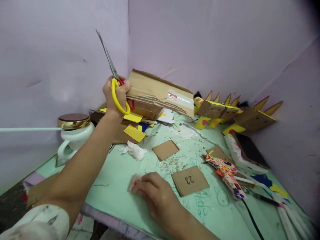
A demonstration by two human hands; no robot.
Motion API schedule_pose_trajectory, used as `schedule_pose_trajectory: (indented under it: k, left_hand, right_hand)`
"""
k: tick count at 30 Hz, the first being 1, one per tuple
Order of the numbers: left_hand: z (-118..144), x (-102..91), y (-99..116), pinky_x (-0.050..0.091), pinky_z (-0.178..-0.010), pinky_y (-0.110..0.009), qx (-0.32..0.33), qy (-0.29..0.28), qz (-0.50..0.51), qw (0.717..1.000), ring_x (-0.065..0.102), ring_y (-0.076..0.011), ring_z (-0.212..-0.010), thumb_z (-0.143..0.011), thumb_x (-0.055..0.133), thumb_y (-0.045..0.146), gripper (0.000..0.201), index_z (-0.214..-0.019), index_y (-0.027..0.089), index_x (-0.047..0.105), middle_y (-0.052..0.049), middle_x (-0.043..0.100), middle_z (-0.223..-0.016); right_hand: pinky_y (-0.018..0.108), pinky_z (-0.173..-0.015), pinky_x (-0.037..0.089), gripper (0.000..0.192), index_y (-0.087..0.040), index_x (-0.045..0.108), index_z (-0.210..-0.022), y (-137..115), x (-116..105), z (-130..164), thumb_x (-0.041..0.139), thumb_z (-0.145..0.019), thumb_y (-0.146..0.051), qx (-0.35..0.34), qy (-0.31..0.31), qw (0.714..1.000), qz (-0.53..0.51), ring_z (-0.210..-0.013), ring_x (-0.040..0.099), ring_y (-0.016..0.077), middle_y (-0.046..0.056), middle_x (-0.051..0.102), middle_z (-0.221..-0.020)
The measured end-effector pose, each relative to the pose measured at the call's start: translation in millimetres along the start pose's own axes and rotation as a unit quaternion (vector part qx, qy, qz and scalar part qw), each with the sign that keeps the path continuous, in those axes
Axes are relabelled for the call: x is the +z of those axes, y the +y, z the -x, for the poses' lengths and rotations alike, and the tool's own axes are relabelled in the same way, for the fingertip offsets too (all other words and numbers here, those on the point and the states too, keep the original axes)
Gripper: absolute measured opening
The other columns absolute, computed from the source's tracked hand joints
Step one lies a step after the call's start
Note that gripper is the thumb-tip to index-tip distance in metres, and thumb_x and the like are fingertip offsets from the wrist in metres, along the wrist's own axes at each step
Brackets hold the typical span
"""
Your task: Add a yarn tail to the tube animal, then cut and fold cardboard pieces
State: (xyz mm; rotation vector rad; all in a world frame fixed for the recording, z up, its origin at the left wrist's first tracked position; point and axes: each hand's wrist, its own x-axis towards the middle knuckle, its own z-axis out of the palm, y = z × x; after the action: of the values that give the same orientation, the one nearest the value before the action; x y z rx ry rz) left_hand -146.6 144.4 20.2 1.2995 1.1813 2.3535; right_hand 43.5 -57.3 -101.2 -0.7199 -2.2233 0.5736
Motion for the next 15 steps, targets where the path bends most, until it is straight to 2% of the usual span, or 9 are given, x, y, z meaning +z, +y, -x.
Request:
schedule_pose_trajectory:
  k: [2, 4, 6, 8, 10, 11, 13, 15]
  left_hand:
    - [1, 0.1, 1, 0.04, -0.05, -0.021, -0.013, 0.001, 0.058, 0.998, 0.049, -0.0086, -0.054, -0.062, 0.065, 0.01, 0.017, -0.073, 0.018, 0.055, 0.006, 0.046, -0.062]
    - [1, 0.5, 2, 0.038, -0.05, -0.021, -0.02, -0.001, 0.083, 0.996, 0.047, -0.0086, -0.054, -0.061, 0.064, 0.009, 0.017, -0.072, 0.018, 0.055, 0.006, 0.046, -0.061]
    - [3, 1.6, 1, 0.038, -0.051, -0.021, -0.025, -0.005, 0.093, 0.995, 0.046, -0.0088, -0.054, -0.06, 0.064, 0.009, 0.017, -0.071, 0.018, 0.055, 0.006, 0.046, -0.061]
    - [5, 3.1, 1, 0.037, -0.052, -0.021, -0.03, -0.013, 0.101, 0.994, 0.046, -0.0092, -0.054, -0.059, 0.063, 0.009, 0.017, -0.071, 0.018, 0.055, 0.006, 0.047, -0.061]
    - [7, 4.5, 0, 0.037, -0.052, -0.022, -0.033, -0.02, 0.103, 0.994, 0.045, -0.0096, -0.053, -0.059, 0.063, 0.009, 0.017, -0.071, 0.018, 0.055, 0.006, 0.046, -0.06]
    - [8, 4.9, 0, 0.037, -0.052, -0.022, -0.032, -0.023, 0.102, 0.994, 0.045, -0.0098, -0.054, -0.058, 0.063, 0.01, 0.017, -0.071, 0.018, 0.055, 0.006, 0.046, -0.06]
    - [10, 5.3, -1, 0.037, -0.052, -0.022, -0.031, -0.028, 0.095, 0.995, 0.045, -0.0103, -0.055, -0.058, 0.065, 0.012, 0.018, -0.072, 0.018, 0.055, 0.005, 0.046, -0.061]
    - [10, 5.0, -3, 0.038, -0.052, -0.023, -0.03, -0.029, 0.059, 0.997, 0.046, -0.0107, -0.055, -0.059, 0.065, 0.014, 0.018, -0.073, 0.018, 0.055, 0.005, 0.047, -0.062]
  right_hand:
    - [0.042, -0.094, 0.041, 0.015, -0.017, 0.063, -0.095, 1, 2, 4, 0.053, -0.084, -0.021, -0.006, -0.064, 0.997, 0.042, -0.086, 0.059, 0.0199, 0.007, 0.065, -0.091]
    - [0.052, -0.102, 0.03, 0.033, -0.018, 0.061, -0.101, 2, 0, 9, 0.06, -0.078, -0.041, -0.025, -0.081, 0.994, 0.065, -0.092, 0.059, 0.0252, 0.008, 0.066, -0.095]
    - [0.055, -0.1, 0.03, 0.052, -0.015, 0.057, -0.113, 3, -4, 13, 0.059, -0.074, -0.051, -0.053, -0.082, 0.991, 0.093, -0.097, 0.059, 0.0308, 0.011, 0.066, -0.1]
    - [0.055, -0.097, 0.034, 0.05, -0.014, 0.05, -0.123, 3, -10, 16, 0.054, -0.081, -0.041, -0.067, -0.108, 0.985, 0.113, -0.099, 0.059, 0.0317, 0.013, 0.066, -0.105]
    - [0.052, -0.098, 0.035, 0.043, -0.015, 0.047, -0.125, 3, -16, 17, 0.047, -0.083, -0.023, -0.061, -0.127, 0.985, 0.103, -0.094, 0.062, 0.0274, 0.011, 0.067, -0.102]
    - [0.051, -0.099, 0.035, 0.041, -0.016, 0.048, -0.122, 3, -20, 16, 0.045, -0.082, -0.015, -0.061, -0.116, 0.987, 0.091, -0.088, 0.063, 0.0246, 0.01, 0.068, -0.097]
    - [0.047, -0.096, 0.039, 0.037, -0.016, 0.052, -0.114, 2, -27, 13, 0.042, -0.08, -0.007, -0.053, -0.056, 0.995, 0.059, -0.076, 0.064, 0.0196, 0.008, 0.068, -0.086]
    - [0.038, -0.085, 0.047, 0.033, -0.017, 0.053, -0.11, 1, -31, 8, 0.043, -0.08, -0.007, -0.011, 0.004, 1.0, 0.007, -0.073, 0.062, 0.0168, 0.007, 0.065, -0.082]
